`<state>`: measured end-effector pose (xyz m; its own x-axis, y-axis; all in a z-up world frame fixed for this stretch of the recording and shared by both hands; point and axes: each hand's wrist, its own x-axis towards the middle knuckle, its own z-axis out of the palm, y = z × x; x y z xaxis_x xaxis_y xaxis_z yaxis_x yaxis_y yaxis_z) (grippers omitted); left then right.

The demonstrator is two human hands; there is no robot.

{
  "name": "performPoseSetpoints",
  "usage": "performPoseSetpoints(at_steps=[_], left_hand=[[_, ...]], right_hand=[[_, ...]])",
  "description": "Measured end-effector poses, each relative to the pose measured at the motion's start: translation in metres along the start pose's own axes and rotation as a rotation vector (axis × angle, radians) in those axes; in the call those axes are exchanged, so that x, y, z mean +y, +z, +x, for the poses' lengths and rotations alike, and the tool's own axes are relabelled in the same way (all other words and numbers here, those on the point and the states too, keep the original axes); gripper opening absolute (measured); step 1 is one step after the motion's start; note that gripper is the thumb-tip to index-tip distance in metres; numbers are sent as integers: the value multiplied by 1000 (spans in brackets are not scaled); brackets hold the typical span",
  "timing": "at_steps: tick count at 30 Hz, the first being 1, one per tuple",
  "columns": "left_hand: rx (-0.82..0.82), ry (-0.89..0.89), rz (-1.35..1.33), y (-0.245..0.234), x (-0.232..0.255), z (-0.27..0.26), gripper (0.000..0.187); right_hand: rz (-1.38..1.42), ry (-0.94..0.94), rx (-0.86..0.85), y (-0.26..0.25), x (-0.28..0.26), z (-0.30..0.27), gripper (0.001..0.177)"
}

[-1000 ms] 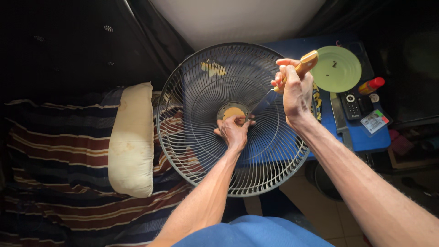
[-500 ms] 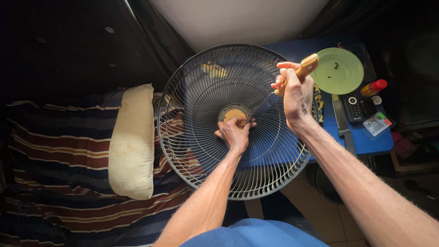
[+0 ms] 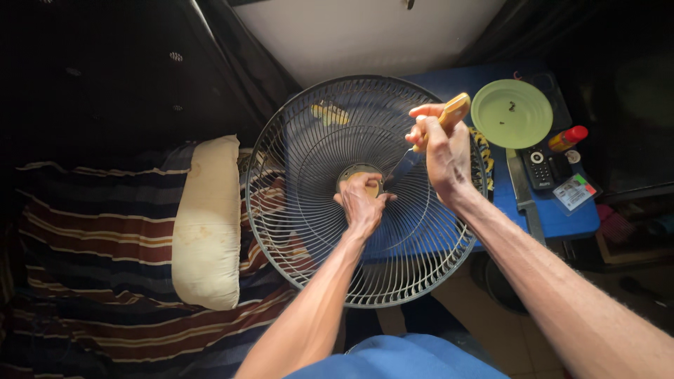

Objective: The person assembles a standing fan by attaching the blades to the motor hub, securing them with a nut, and then fitting the front and rear protective cages. They use a cloth to wipe the blades and a knife to assist with tightening the central nut.

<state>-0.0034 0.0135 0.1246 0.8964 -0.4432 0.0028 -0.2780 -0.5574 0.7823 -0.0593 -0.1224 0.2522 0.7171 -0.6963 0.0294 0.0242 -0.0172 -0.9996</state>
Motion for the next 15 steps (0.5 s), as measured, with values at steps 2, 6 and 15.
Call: performPoseSetpoints(at_steps=[2,6,15], left_hand=[[27,179,-39,-16,12,7,51],[-45,360,-104,-39,30,27,26],[-164,386,-111,-53,31,54,14]], right_hand=[[-10,17,-17,1,-1,-1,24],[-108,-52,-105,1,-5,-2,27],[-567,-188,-364,-2,-63,-4,49]])
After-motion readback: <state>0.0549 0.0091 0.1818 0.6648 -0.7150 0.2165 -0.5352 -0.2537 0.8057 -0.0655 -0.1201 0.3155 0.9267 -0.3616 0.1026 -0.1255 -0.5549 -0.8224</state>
